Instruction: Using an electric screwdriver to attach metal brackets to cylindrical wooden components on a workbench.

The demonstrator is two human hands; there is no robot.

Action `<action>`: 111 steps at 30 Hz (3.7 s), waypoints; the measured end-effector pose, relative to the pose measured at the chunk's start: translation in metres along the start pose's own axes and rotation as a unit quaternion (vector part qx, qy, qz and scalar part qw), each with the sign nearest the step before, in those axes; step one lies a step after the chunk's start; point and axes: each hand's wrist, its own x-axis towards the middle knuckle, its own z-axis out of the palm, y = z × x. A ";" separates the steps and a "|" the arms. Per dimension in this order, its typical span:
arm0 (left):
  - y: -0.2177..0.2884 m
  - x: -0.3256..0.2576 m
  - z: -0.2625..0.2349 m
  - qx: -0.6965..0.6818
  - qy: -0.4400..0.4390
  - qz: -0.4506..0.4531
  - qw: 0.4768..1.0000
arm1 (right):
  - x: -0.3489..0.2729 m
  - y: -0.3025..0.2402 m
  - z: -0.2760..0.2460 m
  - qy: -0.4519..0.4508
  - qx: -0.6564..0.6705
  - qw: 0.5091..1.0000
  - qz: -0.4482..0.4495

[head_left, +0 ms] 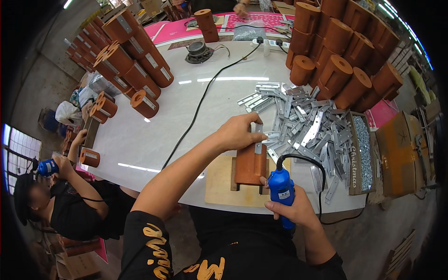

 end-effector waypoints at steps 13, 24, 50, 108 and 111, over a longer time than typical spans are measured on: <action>0.033 -0.071 -0.002 -0.095 0.080 -0.051 0.991 | -0.004 -0.013 -0.024 0.045 0.135 0.983 -0.115; 0.022 -0.136 0.038 -0.670 0.038 -0.110 0.733 | 0.011 -0.084 -0.045 0.063 0.395 0.781 -0.479; 0.081 -0.124 0.056 -0.653 0.207 -0.196 0.702 | 0.018 -0.109 -0.025 0.113 0.365 0.792 -0.477; 0.041 -0.144 0.044 -0.520 -0.038 -0.089 0.848 | 0.034 -0.103 -0.015 0.113 0.407 0.789 -0.447; 0.043 -0.144 0.040 -0.521 -0.042 -0.100 0.847 | 0.033 -0.103 -0.017 0.113 0.402 0.788 -0.452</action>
